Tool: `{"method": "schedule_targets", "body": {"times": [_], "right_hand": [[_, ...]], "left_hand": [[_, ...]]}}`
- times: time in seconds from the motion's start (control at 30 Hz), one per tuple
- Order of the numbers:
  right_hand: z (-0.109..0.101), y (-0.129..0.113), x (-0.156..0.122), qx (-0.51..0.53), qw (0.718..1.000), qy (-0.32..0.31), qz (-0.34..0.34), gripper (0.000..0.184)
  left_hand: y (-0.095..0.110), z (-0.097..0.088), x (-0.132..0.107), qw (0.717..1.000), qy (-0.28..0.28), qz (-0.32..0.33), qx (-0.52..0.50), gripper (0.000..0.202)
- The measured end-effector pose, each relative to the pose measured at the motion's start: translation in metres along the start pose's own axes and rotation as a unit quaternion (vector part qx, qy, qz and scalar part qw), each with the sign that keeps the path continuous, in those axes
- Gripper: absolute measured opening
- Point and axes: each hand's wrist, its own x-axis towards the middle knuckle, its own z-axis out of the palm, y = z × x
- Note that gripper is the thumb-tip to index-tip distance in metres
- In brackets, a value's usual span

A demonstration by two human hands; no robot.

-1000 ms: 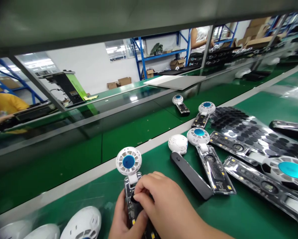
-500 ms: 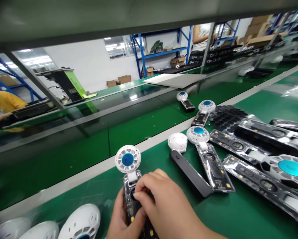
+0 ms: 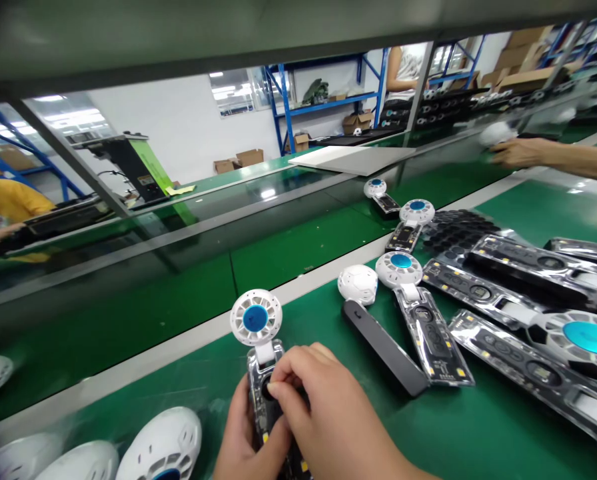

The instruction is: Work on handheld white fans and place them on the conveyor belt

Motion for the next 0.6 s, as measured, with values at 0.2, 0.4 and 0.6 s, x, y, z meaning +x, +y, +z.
{"method": "schedule_targets", "body": {"times": [0.2,0.4,0.6], "right_hand": [[0.0016,0.0004,0.0007,-0.005,1.000,0.001,-0.020,0.019],[0.0009,0.0025,-0.0014,-0.026,0.999,0.005,-0.028,0.017],[-0.0020,0.0037,-0.0004,-0.084,0.994,0.007,-0.062,0.018]], "left_hand": [[0.0003,0.0005,-0.0003,1.000,0.007,0.012,-0.011,0.070],[-0.0041,0.0003,0.0011,1.000,0.012,0.021,-0.013,0.070],[-0.0058,0.0004,0.0020,1.000,0.000,0.025,-0.003,0.071]]}}
